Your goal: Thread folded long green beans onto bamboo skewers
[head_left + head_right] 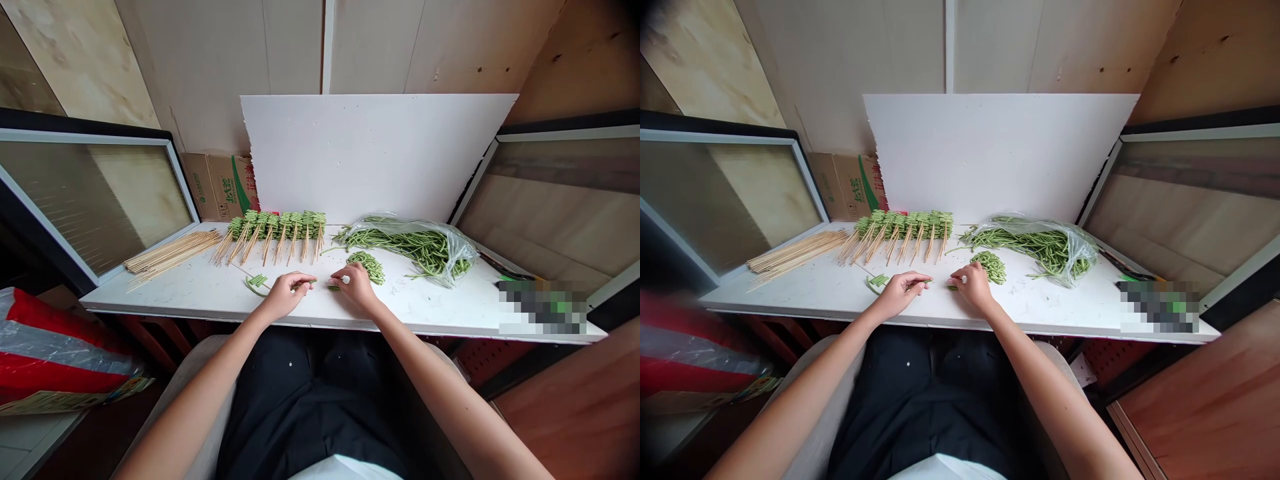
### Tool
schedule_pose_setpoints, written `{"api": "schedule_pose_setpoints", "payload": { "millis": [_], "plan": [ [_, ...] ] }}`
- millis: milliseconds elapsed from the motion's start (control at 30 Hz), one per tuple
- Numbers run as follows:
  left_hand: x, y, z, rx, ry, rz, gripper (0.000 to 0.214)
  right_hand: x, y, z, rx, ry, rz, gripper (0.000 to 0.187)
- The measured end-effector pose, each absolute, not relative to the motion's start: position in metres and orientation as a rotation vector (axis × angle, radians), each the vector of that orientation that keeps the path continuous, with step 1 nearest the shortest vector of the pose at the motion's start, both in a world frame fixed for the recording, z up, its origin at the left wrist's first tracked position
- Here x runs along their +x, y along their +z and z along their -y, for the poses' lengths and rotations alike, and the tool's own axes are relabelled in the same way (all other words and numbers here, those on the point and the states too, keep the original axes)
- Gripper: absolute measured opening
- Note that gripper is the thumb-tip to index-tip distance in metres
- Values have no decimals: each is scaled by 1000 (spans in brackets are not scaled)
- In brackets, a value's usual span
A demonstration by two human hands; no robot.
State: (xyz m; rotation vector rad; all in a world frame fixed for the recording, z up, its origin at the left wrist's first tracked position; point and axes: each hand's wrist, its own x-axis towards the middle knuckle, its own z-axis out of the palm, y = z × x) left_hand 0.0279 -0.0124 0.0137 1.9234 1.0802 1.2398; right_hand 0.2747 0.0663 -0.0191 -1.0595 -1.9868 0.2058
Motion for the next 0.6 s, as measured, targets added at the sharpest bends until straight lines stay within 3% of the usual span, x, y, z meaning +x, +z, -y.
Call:
{"api": "schedule_pose_setpoints", "payload": {
  "millis": [167,333,500,600],
  "plan": [
    [28,18,16,2064,1215,-1087,27,272,-17,-61,-1089,241,1977,23],
    [29,13,14,1915,1260,-1166,32,261,12,-41,-910,555,2015,45],
    [31,10,12,1829,1270,-1133,40,247,26,-22,-742,602,2063,29],
    [30,12,13,1928,1273,-1206,32,247,26,-22,-744,544,1990,26]
  ]
}}
